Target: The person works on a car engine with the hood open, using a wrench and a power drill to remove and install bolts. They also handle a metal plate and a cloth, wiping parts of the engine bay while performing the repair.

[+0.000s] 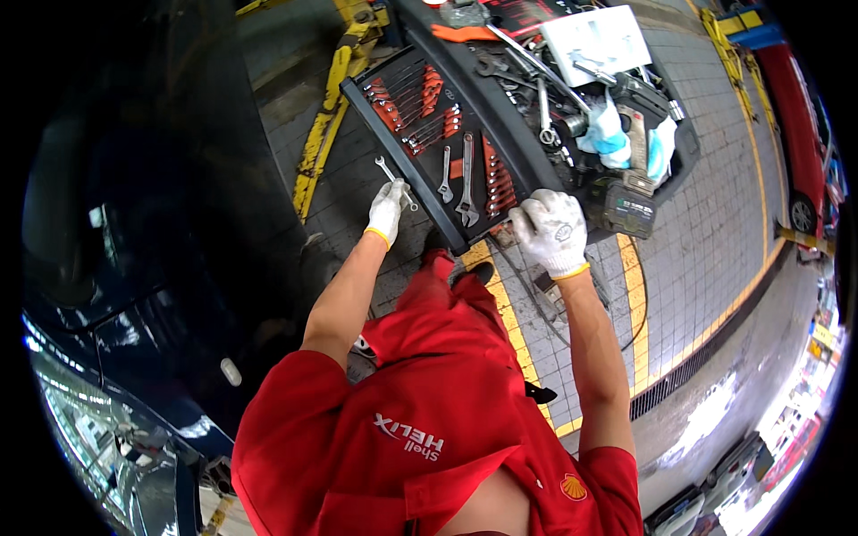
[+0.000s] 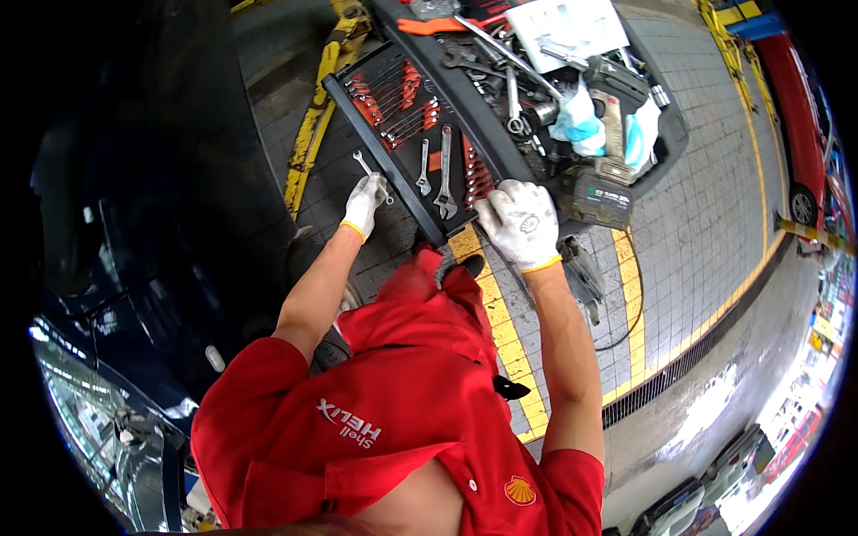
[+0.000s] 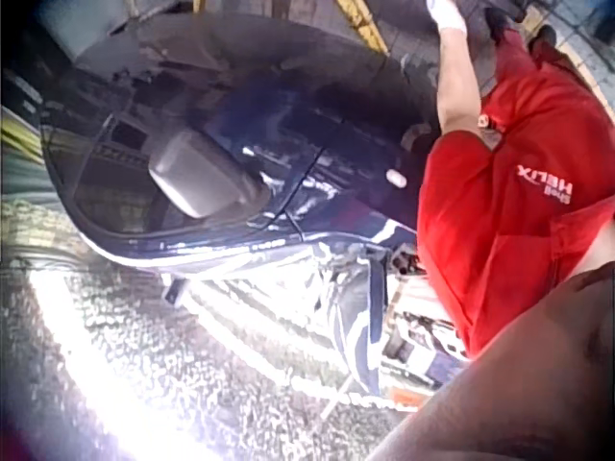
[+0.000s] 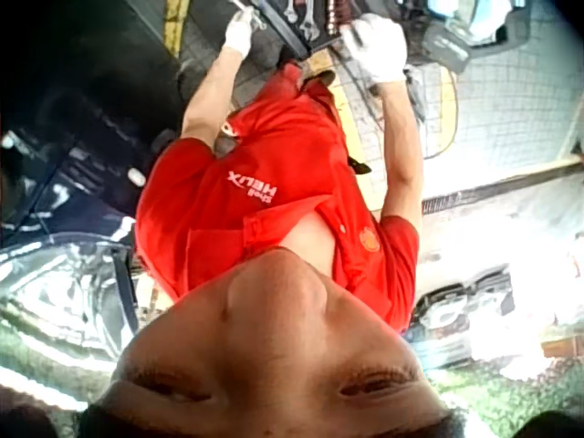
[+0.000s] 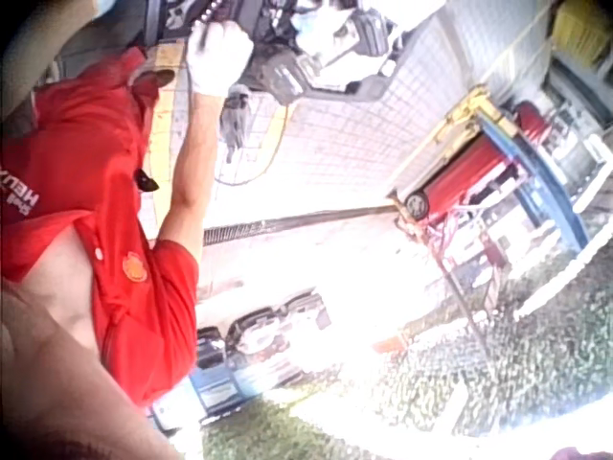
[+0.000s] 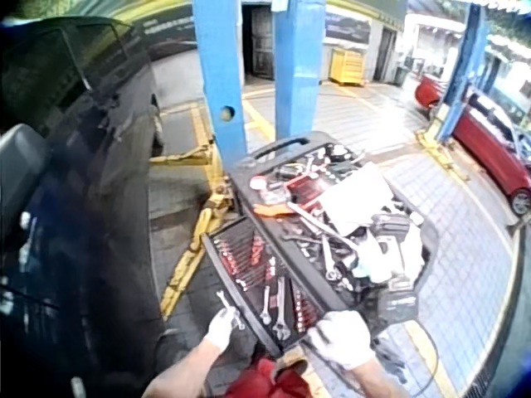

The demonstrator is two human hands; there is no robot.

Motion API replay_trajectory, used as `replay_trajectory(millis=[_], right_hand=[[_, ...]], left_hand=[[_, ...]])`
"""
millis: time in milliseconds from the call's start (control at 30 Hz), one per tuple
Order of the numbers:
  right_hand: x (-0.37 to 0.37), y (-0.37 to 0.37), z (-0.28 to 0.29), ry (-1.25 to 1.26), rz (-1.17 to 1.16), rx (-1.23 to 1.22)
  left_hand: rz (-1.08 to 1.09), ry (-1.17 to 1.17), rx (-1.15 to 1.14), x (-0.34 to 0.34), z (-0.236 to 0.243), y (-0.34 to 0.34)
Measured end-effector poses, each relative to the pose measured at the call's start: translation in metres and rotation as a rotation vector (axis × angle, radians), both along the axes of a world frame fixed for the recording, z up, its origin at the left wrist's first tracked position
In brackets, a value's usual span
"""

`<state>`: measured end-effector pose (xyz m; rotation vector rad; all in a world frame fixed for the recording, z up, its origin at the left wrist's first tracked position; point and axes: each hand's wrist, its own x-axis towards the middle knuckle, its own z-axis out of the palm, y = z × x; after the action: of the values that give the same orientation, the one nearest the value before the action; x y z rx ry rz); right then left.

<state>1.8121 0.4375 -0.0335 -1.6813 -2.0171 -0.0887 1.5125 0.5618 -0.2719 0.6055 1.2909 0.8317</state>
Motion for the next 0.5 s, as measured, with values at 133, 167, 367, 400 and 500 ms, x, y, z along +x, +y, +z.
replay_trajectory(millis=[133,167,367,400,500], right_hand=[[0.001,0.001,0.000,0.005,0.016,0.011],[0.000,0.000,0.001,-0.001,0.011,0.004],[-0.002,0.003,0.002,-0.007,0.057,0.001],[0.003,-0.002,0.000,-0.021,0.016,-0.003],[0.001,0.001,0.000,-0.017,0.014,0.006]], left_hand=[[-0.100,0.195,0.099,-0.035,0.032,-0.014],[-0.138,0.226,0.109,-0.039,0.038,-0.016],[-0.390,0.773,0.329,-0.065,0.028,0.015],[-0.500,0.840,0.419,-0.040,0.066,0.023],[-0.636,0.960,0.591,-0.030,0.065,0.041]])
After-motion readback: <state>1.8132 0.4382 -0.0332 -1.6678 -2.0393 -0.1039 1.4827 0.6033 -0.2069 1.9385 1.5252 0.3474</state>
